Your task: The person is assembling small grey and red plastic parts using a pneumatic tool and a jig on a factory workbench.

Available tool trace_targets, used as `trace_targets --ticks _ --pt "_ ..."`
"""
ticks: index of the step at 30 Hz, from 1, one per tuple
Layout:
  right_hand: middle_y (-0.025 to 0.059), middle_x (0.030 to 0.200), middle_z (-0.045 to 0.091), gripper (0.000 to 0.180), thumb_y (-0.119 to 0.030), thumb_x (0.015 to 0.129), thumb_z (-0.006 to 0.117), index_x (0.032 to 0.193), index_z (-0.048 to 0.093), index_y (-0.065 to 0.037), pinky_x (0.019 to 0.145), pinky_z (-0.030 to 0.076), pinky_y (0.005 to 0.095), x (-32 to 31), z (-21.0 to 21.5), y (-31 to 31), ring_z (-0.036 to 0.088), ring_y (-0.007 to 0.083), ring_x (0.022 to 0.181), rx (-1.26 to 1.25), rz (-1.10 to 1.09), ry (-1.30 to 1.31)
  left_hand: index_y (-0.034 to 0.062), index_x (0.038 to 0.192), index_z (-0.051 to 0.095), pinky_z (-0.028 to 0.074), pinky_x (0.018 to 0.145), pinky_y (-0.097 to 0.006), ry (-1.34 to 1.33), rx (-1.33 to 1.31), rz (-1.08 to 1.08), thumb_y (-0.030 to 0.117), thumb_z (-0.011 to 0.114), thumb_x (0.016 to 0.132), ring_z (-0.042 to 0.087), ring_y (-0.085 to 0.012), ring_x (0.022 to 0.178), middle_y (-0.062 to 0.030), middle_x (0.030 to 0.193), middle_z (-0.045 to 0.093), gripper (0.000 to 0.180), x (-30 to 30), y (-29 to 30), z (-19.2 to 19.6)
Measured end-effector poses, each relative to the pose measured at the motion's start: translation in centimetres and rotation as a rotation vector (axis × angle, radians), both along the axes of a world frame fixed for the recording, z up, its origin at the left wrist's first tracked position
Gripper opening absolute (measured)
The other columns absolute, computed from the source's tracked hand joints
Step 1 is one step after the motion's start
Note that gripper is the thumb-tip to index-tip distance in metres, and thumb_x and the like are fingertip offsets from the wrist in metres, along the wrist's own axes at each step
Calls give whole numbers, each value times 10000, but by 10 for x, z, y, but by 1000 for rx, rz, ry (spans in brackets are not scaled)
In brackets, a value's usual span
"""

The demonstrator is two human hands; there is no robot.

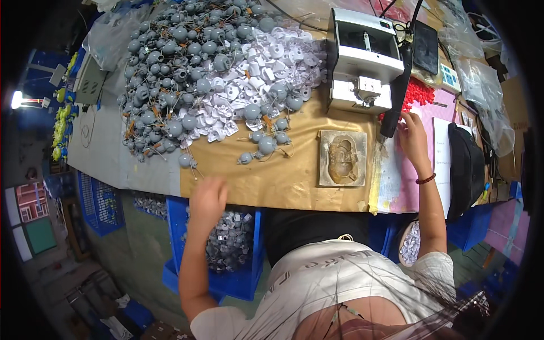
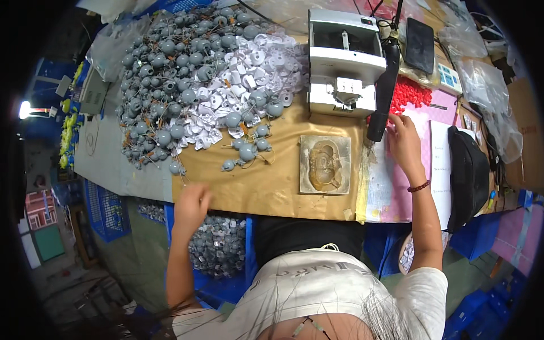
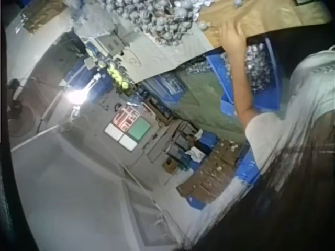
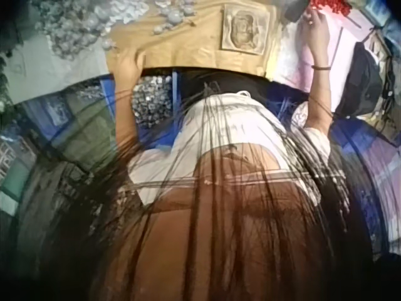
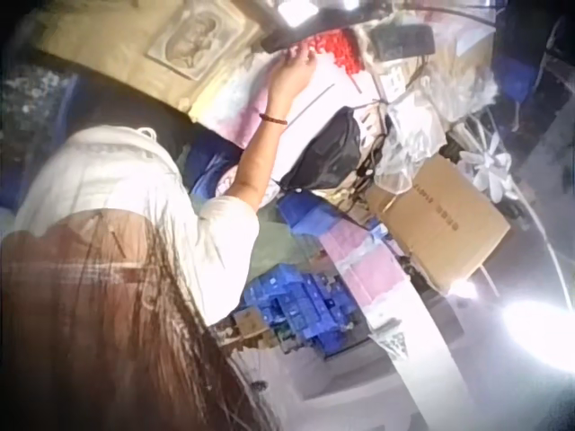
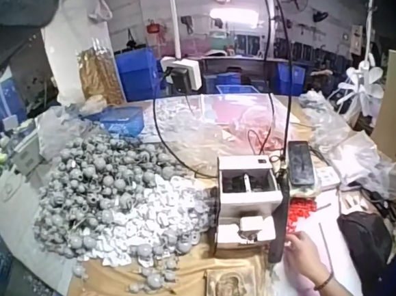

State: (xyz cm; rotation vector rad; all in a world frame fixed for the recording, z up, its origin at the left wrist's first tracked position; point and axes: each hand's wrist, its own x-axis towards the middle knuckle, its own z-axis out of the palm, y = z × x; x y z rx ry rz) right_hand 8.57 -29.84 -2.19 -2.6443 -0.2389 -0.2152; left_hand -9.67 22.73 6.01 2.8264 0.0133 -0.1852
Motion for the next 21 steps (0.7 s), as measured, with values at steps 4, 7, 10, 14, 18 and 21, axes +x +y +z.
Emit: trace_targets --ticks 4,7,10,14,18,21 --pt "177 1138 633 318 -8 860 650 1175 644 -53 847 526 427 7 -8 0 619 370 1025 -143 60 -84 62 964 645 489 750 -462 -432 221 95 233 740 850 601 -344 899 -119 900 645 227 87 -23 -29" --pt "180 1095 642 308 5 860 643 1164 646 -42 841 523 433 11 -13 -2 620 373 1004 -112 83 -100 65 946 635 492 754 -466 -390 340 134 270 772 816 604 -339 906 -105 887 654 279 123 -30 -38" --pt "176 1042 650 291 18 865 645 1152 648 -27 811 527 409 11 -8 1 633 348 935 -26 83 -87 79 948 615 487 759 -460 -374 292 147 221 786 792 598 -334 932 -87 913 664 272 130 -30 -48" --pt "123 992 655 240 7 908 652 1148 657 -9 741 523 321 6 -5 -4 642 222 819 264 0 -30 92 1004 637 454 840 -444 -549 -7 167 118 775 786 575 -302 939 -54 965 667 259 117 -51 -17" --pt "18 955 662 167 -35 964 645 1122 685 2 708 491 229 2 5 -10 595 74 792 660 -72 -1 98 1021 686 434 932 -404 -516 -366 -117 80 776 790 556 -287 1020 -57 997 669 249 97 -108 22" --pt "15 948 680 134 -31 955 658 1077 695 7 719 497 221 -12 36 18 608 73 797 850 -8 110 102 984 699 439 945 -413 -352 -548 -444 77 773 790 558 -287 1035 -34 1001 672 209 87 -172 11"
